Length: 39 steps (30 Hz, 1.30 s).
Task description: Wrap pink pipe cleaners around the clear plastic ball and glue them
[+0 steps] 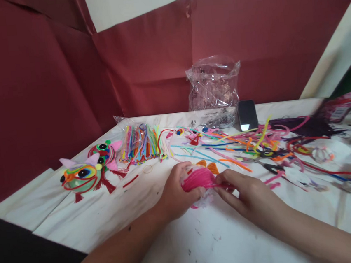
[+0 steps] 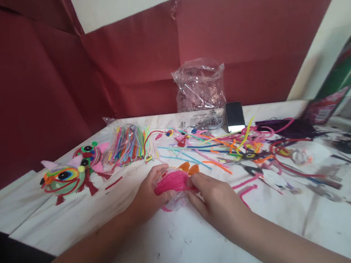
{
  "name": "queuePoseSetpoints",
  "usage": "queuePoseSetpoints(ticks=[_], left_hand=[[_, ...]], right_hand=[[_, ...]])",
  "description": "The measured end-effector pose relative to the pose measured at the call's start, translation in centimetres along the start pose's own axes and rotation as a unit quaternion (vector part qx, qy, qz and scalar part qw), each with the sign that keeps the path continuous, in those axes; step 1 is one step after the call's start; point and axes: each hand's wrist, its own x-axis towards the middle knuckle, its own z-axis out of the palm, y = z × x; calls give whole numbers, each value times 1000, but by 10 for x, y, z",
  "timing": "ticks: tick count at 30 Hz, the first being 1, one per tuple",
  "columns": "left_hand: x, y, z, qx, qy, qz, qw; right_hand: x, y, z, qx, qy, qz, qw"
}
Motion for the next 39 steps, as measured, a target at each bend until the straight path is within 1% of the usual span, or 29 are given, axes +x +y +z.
queuePoseSetpoints(ticks=[4, 8, 14, 19, 25, 31, 39], left_hand=[[1, -1, 0, -5, 7, 0, 1000], [0, -3, 1, 11, 7, 10, 1000], [0, -9, 2, -9, -18, 23, 1000], [1, -10, 0, -18, -30, 38, 999], [2, -8, -3, -55, -53, 28, 997], [3, -9, 0, -64, -38, -3, 997], [2, -1, 1, -30, -37, -2, 999]], right_hand=[[0, 0, 2, 60, 3, 21, 998], [1, 0, 6, 88, 0, 44, 995], [2, 1, 8, 129, -27, 104, 986], [3, 3, 7, 131, -38, 114, 984], [4, 4, 5, 131, -47, 122, 983], [6, 4, 4, 124, -52, 124, 983], [6, 2, 4, 115, -65, 131, 982]])
